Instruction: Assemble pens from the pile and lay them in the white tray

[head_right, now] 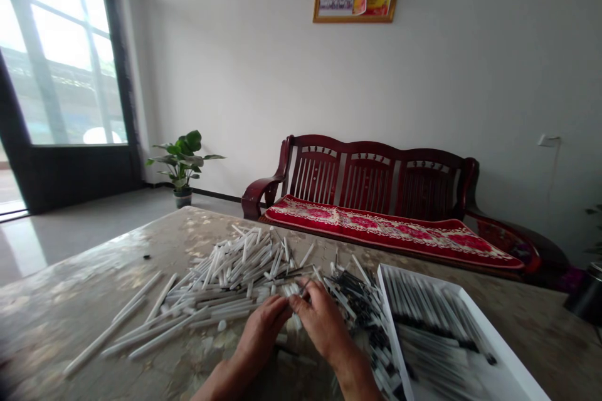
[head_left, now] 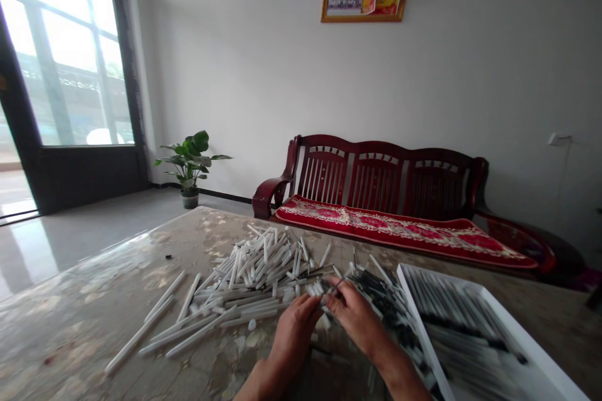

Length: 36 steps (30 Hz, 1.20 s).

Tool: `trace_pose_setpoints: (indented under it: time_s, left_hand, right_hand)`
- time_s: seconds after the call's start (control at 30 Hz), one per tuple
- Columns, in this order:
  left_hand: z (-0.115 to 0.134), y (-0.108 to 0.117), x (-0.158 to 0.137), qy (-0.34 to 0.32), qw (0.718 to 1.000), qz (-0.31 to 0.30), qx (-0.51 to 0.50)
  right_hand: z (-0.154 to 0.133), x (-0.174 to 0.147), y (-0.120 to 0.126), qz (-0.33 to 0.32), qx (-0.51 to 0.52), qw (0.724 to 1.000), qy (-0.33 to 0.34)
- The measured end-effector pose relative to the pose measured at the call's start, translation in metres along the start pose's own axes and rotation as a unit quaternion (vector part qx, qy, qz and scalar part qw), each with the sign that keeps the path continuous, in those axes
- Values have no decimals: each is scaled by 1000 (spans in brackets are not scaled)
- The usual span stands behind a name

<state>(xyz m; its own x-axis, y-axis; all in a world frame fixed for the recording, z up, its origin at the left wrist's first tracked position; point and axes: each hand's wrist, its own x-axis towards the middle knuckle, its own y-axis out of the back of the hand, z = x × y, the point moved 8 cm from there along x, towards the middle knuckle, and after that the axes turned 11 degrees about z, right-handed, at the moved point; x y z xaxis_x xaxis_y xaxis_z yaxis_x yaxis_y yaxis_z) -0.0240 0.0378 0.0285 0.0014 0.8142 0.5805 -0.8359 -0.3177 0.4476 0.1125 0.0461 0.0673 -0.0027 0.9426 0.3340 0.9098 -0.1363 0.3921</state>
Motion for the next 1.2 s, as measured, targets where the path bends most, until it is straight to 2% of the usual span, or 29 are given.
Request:
trace_pose_setpoints:
  time_s: [0.13, 0.3, 0.37, 0.4, 0.47, 0.5, 0.6, 0.67, 0.73, 0.8, 0.83, 0.9, 0.97, 1.03, 1.1, 1.2]
  left_hand:
    - [-3, 4, 3, 17, 999, 23, -45]
    - [8, 3, 2, 2, 1000, 2, -30]
    - [12, 14, 2, 6, 999, 40, -29]
    - [12, 23, 3, 16, 996, 83, -26]
    - [8, 36, 3, 49, 987, 147, -46]
    - [6, 36, 3, 70, 984, 145, -75]
    - [-5, 15, 1, 165, 960, 82, -210]
    - [-13, 0, -4, 249, 916, 60, -308]
    - [-20, -8, -8, 322, 860, 76, -390]
    - [-26, -11, -12, 376, 809, 97, -441]
    - [-29, -12, -13, 399, 790, 105, -453]
    - [-36, -13, -16, 439, 761, 115, -463]
    - [-41, -13, -17, 458, 749, 118, -464]
    - [-43, -14, -16, 463, 749, 114, -461]
    - [-42, -16, -14, 460, 754, 108, -456]
    - [-40, -17, -13, 461, 756, 99, -454]
  right_hand:
    - [5, 1, -2, -2, 38, 999, -31]
    - [-5, -2, -3, 13, 27, 999, -14]
    - [-8, -2, 3, 61, 35, 997, -9]
    - [-7, -2, 7, 89, 51, 995, -18]
    - [-1, -3, 11, 133, 107, 984, -60]
    - [3, -4, 10, 137, 141, 977, -86]
    - [7, -10, -7, 93, 206, 963, -143]
    - [7, -14, -20, 36, 198, 966, -159]
    - [8, -14, -25, -19, 169, 973, -156]
    - [14, -7, -13, -34, 109, 984, -136]
    - [18, -1, 1, -20, 61, 991, -115]
    - [28, 11, 42, 58, -89, 992, -62]
    - [39, 17, 81, 116, -257, 959, -28]
    - [58, 17, 107, 120, -374, 918, -49]
    - [76, 14, 116, 95, -431, 894, -70]
    - [91, 9, 110, 53, -455, 886, -76]
